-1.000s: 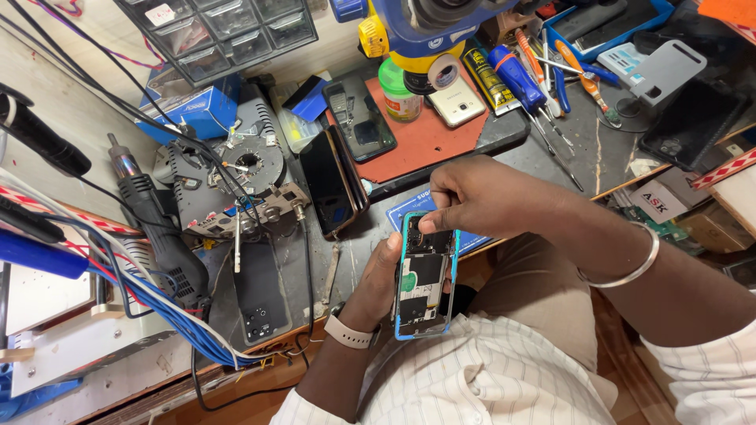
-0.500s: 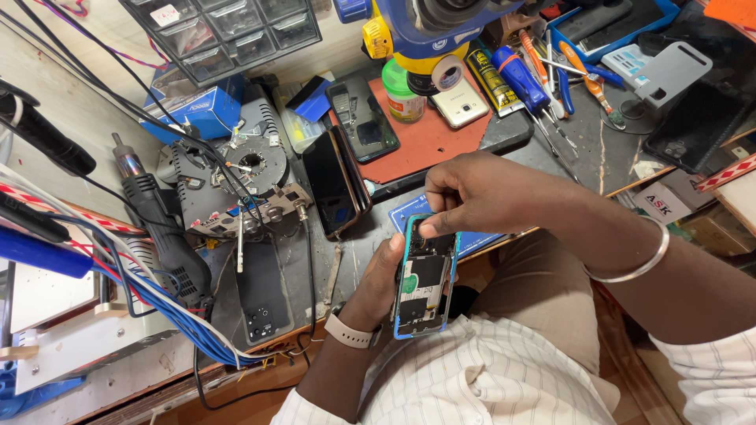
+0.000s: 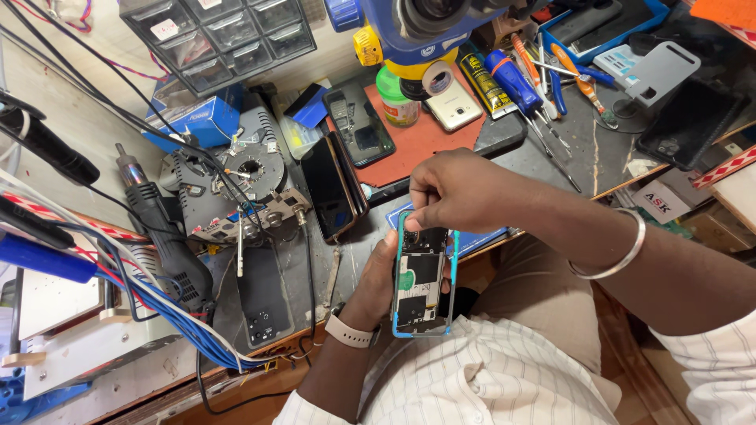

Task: The person uses a screwdriver to remove screws from the back of a smartphone, then detaches the back cover and removes internal components including a black metal plate and a small circuit board. The removed parts are placed on the workbench.

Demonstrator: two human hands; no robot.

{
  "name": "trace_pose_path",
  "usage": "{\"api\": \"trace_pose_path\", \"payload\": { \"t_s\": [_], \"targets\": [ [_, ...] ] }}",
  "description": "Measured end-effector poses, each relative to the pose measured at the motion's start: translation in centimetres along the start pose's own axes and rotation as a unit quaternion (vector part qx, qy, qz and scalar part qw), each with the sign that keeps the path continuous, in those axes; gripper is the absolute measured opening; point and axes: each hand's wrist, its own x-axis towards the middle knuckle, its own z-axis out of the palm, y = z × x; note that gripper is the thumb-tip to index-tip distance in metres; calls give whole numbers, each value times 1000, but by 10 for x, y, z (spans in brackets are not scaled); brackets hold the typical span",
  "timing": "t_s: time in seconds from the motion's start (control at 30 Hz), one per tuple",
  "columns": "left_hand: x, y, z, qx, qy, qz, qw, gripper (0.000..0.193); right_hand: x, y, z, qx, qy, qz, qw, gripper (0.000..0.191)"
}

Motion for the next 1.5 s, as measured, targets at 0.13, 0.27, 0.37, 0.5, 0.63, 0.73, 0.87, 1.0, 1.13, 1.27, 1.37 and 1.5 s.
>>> {"api": "trace_pose_path", "payload": {
  "t_s": [0.13,0.27,0.37,0.5,0.63,0.73,0.87,1.0,1.13,1.27,1.37,1.5],
  "targets": [
    [3,-4,-5,-46,4,-11,999,78,5,-3,-6,23,-25,3,999,29],
    [4,-10,-11,-111,12,-24,993,80,0,-9,-11,16,-7,-21,1000,29],
    [8,-13,-17,-198,-3,-48,979,86,-10,-9,-15,4,10,-16,1000,29],
    [7,-15,-21,-236,-20,3,972,88,-22,6,-34,-51,45,-9,998,32],
    [5,-16,-20,-243,0,58,968,89,-41,43,-54,54,98,74,991,30],
    [4,-14,-19,-268,-2,92,959,95,-53,77,-58,123,146,122,974,29],
    [-3,-11,-17,-298,-3,129,946,96,-53,112,-48,215,206,160,941,28],
    [-3,-10,-17,-303,-8,152,941,95,-31,122,-36,214,260,167,927,26],
    [-2,-11,-16,-297,-15,152,943,93,-4,114,-33,213,269,172,923,30],
    [-2,-11,-18,-277,-4,141,950,94,24,110,-28,197,259,232,917,30],
    [-1,-12,-18,-269,-4,140,953,94,44,112,-22,119,311,123,935,39],
    [1,-15,-20,-270,-13,131,954,96,35,101,-12,-45,431,-31,901,42]
  ]
}}
